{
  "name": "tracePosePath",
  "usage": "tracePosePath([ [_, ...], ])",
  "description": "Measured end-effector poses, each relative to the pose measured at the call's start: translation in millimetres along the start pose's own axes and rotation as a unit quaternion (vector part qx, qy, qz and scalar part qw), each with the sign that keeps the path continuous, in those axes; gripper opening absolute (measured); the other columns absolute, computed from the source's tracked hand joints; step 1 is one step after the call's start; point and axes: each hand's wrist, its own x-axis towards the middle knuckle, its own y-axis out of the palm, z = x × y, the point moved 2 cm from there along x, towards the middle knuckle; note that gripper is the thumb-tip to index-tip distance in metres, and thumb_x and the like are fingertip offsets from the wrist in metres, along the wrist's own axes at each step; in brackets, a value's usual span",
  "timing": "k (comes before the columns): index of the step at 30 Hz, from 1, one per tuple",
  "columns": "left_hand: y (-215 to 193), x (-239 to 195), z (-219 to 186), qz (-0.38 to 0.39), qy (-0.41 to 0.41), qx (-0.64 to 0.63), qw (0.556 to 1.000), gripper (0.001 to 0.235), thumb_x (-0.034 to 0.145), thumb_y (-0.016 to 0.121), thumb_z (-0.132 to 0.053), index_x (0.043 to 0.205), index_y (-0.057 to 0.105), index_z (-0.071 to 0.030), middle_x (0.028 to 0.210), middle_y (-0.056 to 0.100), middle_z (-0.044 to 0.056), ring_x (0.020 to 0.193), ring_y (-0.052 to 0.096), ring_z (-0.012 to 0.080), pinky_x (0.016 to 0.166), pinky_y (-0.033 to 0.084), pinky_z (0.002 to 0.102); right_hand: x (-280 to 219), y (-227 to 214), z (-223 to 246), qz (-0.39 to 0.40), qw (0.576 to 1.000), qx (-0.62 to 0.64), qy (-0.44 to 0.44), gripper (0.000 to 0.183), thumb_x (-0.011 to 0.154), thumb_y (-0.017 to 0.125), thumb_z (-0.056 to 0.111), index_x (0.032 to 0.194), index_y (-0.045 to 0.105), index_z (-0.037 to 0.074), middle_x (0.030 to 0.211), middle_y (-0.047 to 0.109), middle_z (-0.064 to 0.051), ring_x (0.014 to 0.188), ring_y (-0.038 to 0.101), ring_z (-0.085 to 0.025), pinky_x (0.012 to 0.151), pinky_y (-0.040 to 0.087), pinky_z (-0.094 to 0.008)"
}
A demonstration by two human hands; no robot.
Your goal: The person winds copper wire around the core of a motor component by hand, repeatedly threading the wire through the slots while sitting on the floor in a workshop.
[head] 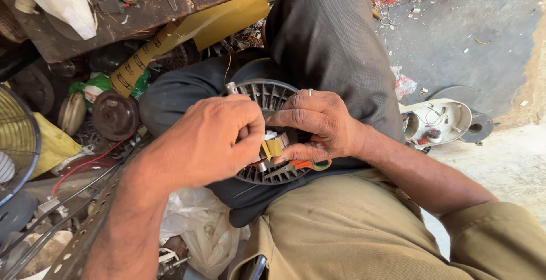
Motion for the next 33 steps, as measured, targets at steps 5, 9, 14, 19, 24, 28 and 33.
tracePosePath([
  [5, -0.3, 8.8, 16.7, 0.065, -0.1, -0.05, 0.992, 0.013, 0.08, 0.066, -0.015, 0.074, 0.068, -0.004, 0.066, 0.071, 0.007, 0.06, 0.072, 0.0222, 0.06, 0.055, 0.038, -0.6, 0.2, 0.9, -0.001, 1.0, -0.009, 0.003, 0.061, 0.081, 0.089, 0.044, 0.118, 0.068, 0.001, 0.098, 0.068, -0.011, 0.085, 0.069, -0.027, 0.074, 0.056, -0.039],
  [9, 2.4, 5.0, 23.7, -0.099, 0.0, 0.043, 0.994, 0.005, 0.082, 0.072, -0.009, 0.082, 0.072, -0.003, 0.076, 0.068, 0.01, 0.068, 0.065, 0.0214, 0.062, 0.049, 0.036, 2.9, -0.7, 4.1, 0.006, 1.0, 0.013, 0.019, 0.06, 0.084, 0.087, 0.041, 0.121, 0.066, -0.001, 0.103, 0.068, -0.012, 0.086, 0.067, -0.026, 0.076, 0.056, -0.039],
  [14, 2.3, -37.9, 46.8, -0.236, -0.007, -0.114, 0.965, 0.007, 0.088, 0.075, -0.005, 0.095, 0.073, -0.002, 0.084, 0.065, 0.004, 0.068, 0.057, 0.0117, 0.06, 0.045, 0.029, 4.8, -5.7, 12.9, 0.076, 0.995, 0.044, 0.04, 0.042, 0.088, 0.084, 0.023, 0.126, 0.071, 0.01, 0.114, 0.069, -0.01, 0.108, 0.069, -0.027, 0.095, 0.056, -0.04],
  [19, 46.0, -81.3, 44.4, -0.371, 0.095, -0.215, 0.898, 0.032, 0.088, 0.079, -0.015, 0.116, 0.067, -0.003, 0.107, 0.066, 0.007, 0.084, 0.061, 0.0139, 0.075, 0.05, 0.025, 17.3, -15.5, 18.9, 0.135, 0.979, 0.081, 0.126, 0.042, 0.083, 0.082, 0.016, 0.124, 0.073, 0.009, 0.118, 0.07, -0.011, 0.113, 0.069, -0.029, 0.1, 0.055, -0.041],
  [24, 95.2, -83.1, 33.8, -0.437, 0.159, -0.092, 0.881, 0.06, 0.084, 0.084, -0.012, 0.132, 0.052, 0.003, 0.122, 0.064, 0.022, 0.109, 0.069, 0.0328, 0.093, 0.06, 0.038, 50.9, -31.0, 31.7, 0.142, 0.971, 0.156, 0.114, 0.05, 0.091, 0.075, 0.028, 0.131, 0.064, 0.001, 0.125, 0.066, -0.016, 0.117, 0.065, -0.03, 0.099, 0.053, -0.038],
  [28, 135.2, -74.6, 45.0, -0.531, 0.097, -0.054, 0.84, 0.057, 0.094, 0.083, -0.009, 0.139, 0.051, 0.001, 0.125, 0.069, 0.018, 0.112, 0.074, 0.0295, 0.096, 0.063, 0.036, 86.4, -23.1, 26.5, 0.237, 0.965, 0.111, 0.036, 0.035, 0.106, 0.059, 0.019, 0.135, 0.065, 0.0, 0.13, 0.07, -0.017, 0.123, 0.066, -0.03, 0.108, 0.049, -0.042],
  [33, 147.4, -78.1, 51.5, -0.574, 0.079, -0.016, 0.815, 0.061, 0.092, 0.085, -0.014, 0.138, 0.049, 0.003, 0.124, 0.067, 0.019, 0.11, 0.073, 0.0321, 0.094, 0.061, 0.038, 112.1, 4.4, 10.7, 0.391, 0.861, 0.268, 0.181, 0.032, 0.108, 0.053, 0.012, 0.136, 0.063, -0.001, 0.127, 0.073, -0.014, 0.121, 0.069, -0.026, 0.104, 0.054, -0.036],
])
